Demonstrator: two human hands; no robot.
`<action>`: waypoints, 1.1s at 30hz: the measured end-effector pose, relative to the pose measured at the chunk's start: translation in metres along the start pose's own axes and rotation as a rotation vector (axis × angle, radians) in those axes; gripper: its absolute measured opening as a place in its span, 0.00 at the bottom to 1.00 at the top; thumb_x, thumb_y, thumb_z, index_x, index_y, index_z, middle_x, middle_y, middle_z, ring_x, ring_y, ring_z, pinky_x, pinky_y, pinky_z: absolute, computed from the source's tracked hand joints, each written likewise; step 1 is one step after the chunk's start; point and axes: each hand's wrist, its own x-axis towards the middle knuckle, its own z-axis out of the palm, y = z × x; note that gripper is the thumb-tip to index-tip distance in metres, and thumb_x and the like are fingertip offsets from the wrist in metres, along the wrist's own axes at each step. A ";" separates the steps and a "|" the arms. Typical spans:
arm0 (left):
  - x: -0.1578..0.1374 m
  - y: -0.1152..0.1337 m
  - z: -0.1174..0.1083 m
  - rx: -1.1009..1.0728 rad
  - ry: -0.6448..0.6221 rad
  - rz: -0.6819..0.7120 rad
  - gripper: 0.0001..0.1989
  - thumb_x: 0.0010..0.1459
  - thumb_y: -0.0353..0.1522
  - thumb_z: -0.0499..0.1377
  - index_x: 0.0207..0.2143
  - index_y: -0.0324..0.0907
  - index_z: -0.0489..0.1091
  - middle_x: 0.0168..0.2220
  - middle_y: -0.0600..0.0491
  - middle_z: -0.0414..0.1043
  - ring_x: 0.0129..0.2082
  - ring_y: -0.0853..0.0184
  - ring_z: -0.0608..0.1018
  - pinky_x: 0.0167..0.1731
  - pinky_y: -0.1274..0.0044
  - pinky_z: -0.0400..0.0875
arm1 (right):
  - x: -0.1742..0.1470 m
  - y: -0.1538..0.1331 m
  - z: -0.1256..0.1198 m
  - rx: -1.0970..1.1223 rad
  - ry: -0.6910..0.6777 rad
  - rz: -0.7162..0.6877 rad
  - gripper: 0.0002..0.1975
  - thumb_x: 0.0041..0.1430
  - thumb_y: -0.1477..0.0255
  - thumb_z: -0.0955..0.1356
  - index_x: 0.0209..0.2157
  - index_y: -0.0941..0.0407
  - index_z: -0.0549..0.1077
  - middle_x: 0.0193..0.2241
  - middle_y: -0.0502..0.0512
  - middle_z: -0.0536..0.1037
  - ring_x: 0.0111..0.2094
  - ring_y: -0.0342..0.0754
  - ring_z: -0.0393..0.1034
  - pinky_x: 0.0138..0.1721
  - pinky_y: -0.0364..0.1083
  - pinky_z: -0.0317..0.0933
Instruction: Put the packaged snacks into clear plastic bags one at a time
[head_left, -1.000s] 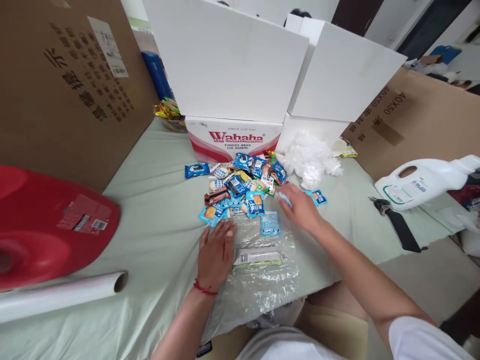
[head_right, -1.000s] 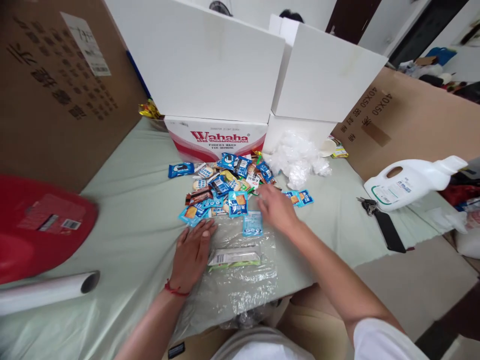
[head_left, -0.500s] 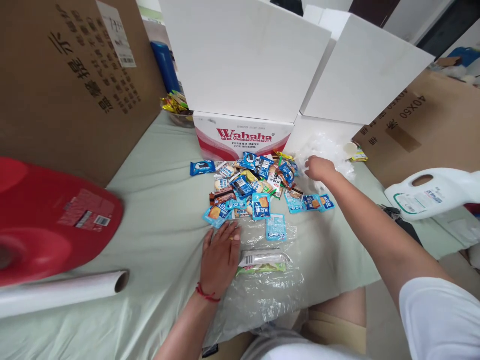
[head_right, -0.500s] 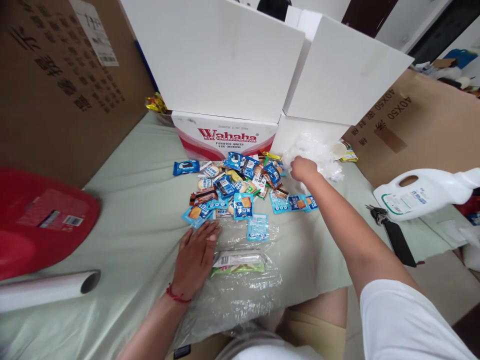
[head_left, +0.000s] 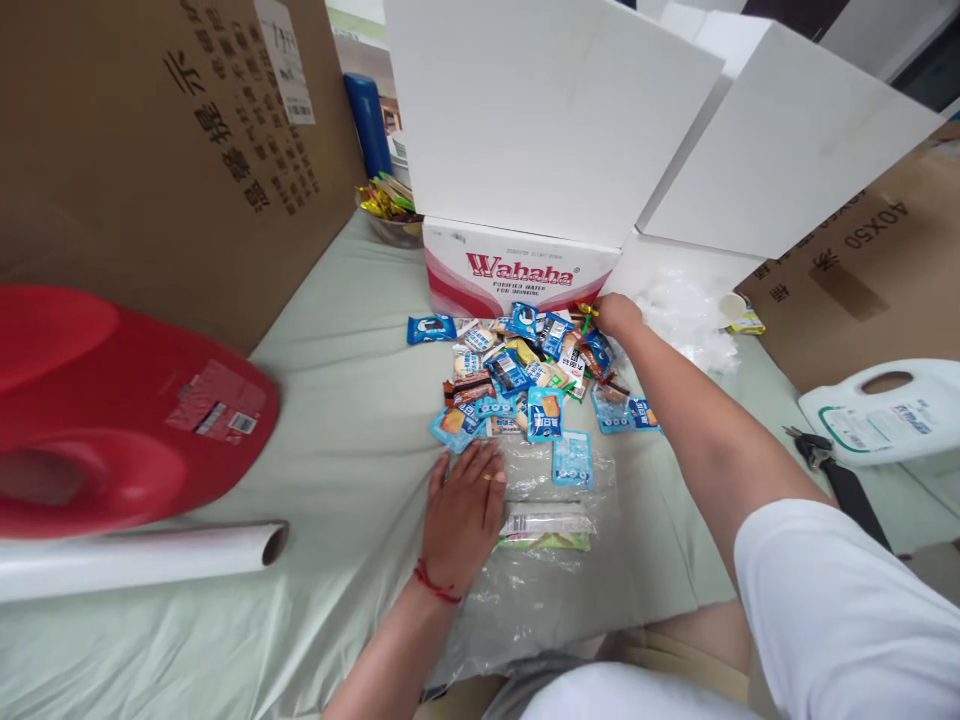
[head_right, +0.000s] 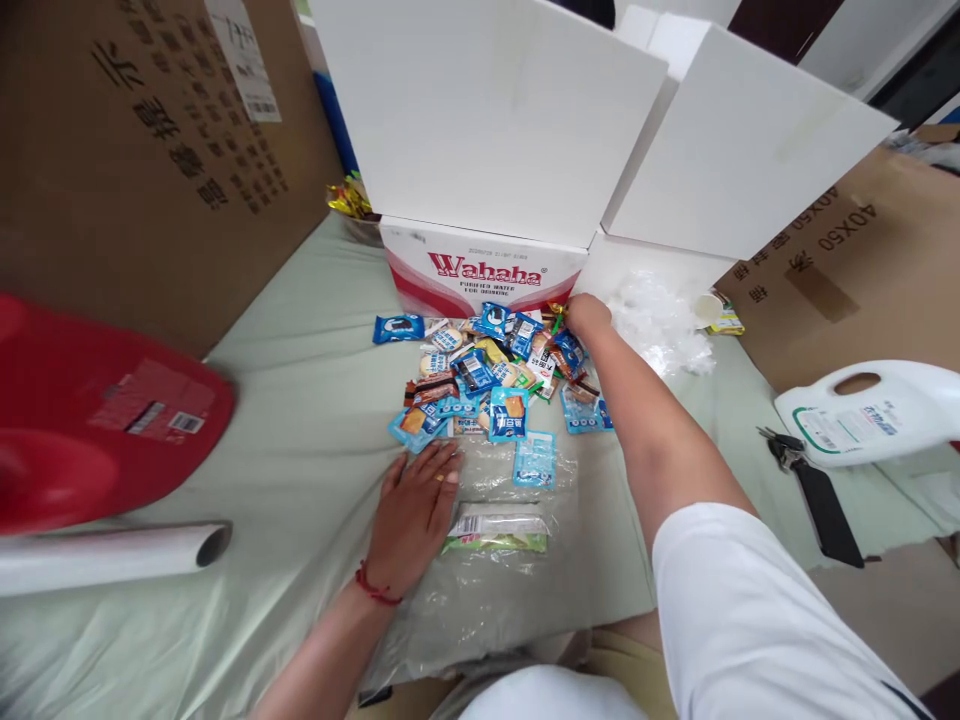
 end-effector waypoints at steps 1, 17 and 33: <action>0.000 0.001 -0.001 -0.001 -0.002 -0.001 0.24 0.75 0.37 0.42 0.60 0.48 0.74 0.65 0.51 0.72 0.69 0.58 0.68 0.68 0.55 0.55 | -0.004 0.002 0.001 0.002 0.022 0.023 0.22 0.65 0.67 0.67 0.58 0.59 0.76 0.54 0.71 0.78 0.53 0.62 0.75 0.49 0.52 0.67; 0.004 0.002 -0.001 -0.037 -0.074 -0.051 0.20 0.69 0.39 0.51 0.58 0.48 0.74 0.67 0.50 0.69 0.71 0.55 0.65 0.71 0.52 0.47 | -0.273 -0.045 -0.022 0.365 -0.176 -0.715 0.12 0.69 0.62 0.66 0.38 0.56 0.75 0.30 0.52 0.76 0.34 0.49 0.66 0.38 0.46 0.58; 0.005 0.002 -0.003 -0.093 -0.048 -0.072 0.22 0.73 0.42 0.46 0.54 0.48 0.76 0.65 0.51 0.72 0.70 0.58 0.66 0.71 0.55 0.47 | -0.380 -0.069 0.086 0.628 0.376 -0.657 0.23 0.69 0.54 0.68 0.58 0.52 0.72 0.50 0.62 0.78 0.50 0.58 0.69 0.50 0.58 0.65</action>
